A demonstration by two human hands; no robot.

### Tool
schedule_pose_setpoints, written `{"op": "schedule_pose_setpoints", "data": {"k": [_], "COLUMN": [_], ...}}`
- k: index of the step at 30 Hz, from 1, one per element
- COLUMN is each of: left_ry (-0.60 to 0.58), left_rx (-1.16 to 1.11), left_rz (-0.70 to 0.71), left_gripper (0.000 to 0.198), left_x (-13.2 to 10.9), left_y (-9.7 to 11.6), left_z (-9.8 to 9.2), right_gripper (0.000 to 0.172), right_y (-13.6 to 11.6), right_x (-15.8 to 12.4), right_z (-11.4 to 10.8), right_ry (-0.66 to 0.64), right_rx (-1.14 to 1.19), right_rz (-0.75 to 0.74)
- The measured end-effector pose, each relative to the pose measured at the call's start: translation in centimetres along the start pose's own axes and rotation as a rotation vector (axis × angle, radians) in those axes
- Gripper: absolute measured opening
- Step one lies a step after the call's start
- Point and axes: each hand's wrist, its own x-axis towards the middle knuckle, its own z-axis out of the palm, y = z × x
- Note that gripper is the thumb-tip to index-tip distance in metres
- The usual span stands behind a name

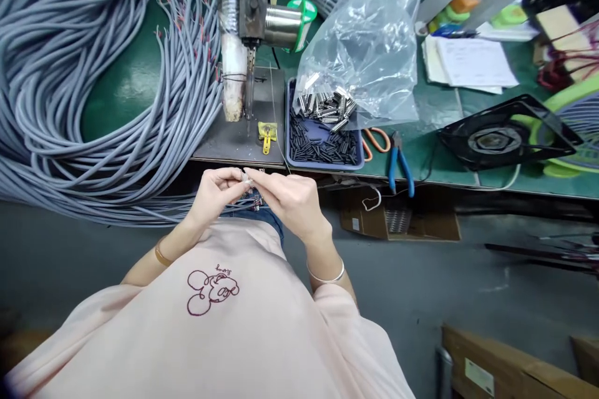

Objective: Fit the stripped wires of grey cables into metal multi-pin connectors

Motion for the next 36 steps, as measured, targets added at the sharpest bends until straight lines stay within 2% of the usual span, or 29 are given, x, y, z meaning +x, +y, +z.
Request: {"op": "schedule_pose_setpoints", "data": {"k": [3,9,15,19,21,23,25,27,28,30,33,36], "left_ry": [0.002,0.067,0.082,0.116,0.128,0.118,0.095,0.077,0.074,0.069,0.062,0.073], "left_rx": [0.033,0.071,0.103,0.090,0.062,0.015,-0.044,-0.097,-0.117,-0.144,-0.154,-0.134], "left_rz": [0.018,0.141,0.149,0.210,0.214,0.169,0.106,0.064,0.054,0.047,0.041,0.043], "left_gripper": [0.035,0.016,0.017,0.017,0.016,0.018,0.024,0.031,0.034,0.038,0.040,0.042], "left_x": [0.5,0.9,0.9,0.9,1.0,1.3,1.7,2.1,2.3,2.6,2.9,3.3], "left_y": [-0.6,-2.0,-2.4,-2.2,-2.1,-1.9,-1.7,-1.6,-1.5,-1.4,-1.2,-1.0], "left_z": [0.1,-0.3,-0.5,-0.2,-0.2,-0.4,-0.7,-1.0,-1.1,-1.2,-1.2,-1.0], "right_gripper": [0.016,0.011,0.011,0.011,0.013,0.017,0.019,0.016,0.014,0.012,0.009,0.008], "right_y": [0.9,1.3,1.4,1.0,0.9,1.0,1.2,1.3,1.3,1.2,1.2,1.2], "right_x": [0.1,-0.4,-0.8,-0.9,-0.8,-0.7,-0.6,-0.7,-0.8,-1.2,-1.5,-1.1], "right_z": [0.3,1.2,2.1,2.4,2.3,2.0,1.7,1.8,1.9,2.6,3.8,4.8], "right_ry": [-0.039,-0.018,-0.010,-0.002,0.100,0.325,0.574,0.678,0.663,0.552,0.378,0.310], "right_rx": [0.007,0.031,0.057,0.161,0.228,0.271,0.279,0.249,0.227,0.194,0.203,0.212], "right_rz": [-0.021,0.068,0.155,0.234,0.327,0.404,0.402,0.394,0.398,0.408,0.346,0.316]}}
